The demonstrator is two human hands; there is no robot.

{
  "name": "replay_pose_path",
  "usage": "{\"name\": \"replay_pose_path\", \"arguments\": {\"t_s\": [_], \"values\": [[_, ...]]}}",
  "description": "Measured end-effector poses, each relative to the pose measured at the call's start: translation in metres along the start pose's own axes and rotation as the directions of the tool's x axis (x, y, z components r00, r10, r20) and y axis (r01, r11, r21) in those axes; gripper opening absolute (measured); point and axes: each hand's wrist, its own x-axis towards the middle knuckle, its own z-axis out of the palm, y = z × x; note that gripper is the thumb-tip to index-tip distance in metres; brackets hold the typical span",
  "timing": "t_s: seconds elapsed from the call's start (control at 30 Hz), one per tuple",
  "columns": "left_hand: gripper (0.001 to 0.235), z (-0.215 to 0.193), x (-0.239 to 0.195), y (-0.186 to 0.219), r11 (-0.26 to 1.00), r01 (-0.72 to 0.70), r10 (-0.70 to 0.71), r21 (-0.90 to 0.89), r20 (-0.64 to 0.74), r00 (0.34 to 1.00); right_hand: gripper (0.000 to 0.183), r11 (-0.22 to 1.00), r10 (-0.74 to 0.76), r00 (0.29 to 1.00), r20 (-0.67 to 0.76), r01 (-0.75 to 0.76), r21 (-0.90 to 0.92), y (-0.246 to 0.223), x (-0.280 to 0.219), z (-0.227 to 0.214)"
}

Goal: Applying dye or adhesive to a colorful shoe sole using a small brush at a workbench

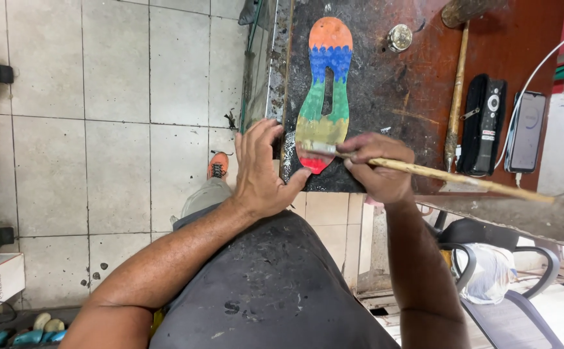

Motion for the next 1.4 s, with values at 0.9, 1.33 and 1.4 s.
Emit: {"name": "replay_pose_path", "arguments": {"t_s": [0.9,1.33,1.4], "values": [[0.086,0.007,-0.003,-0.01,0.995,-0.065,0.064,0.071,0.015,0.998,0.019,0.989,-0.071,0.995,-0.063,0.062,-0.131,0.018,0.009,-0.008],[0.086,0.009,-0.007,-0.013,0.994,-0.078,0.079,0.076,-0.017,0.997,0.021,0.989,0.148,0.977,-0.155,-0.149,0.003,-0.004,0.026,0.012],[0.087,0.01,-0.004,-0.014,0.992,-0.088,0.089,0.085,-0.016,0.996,0.022,0.981,0.156,0.962,-0.225,-0.177,-0.076,-0.002,0.052,0.012]]}}
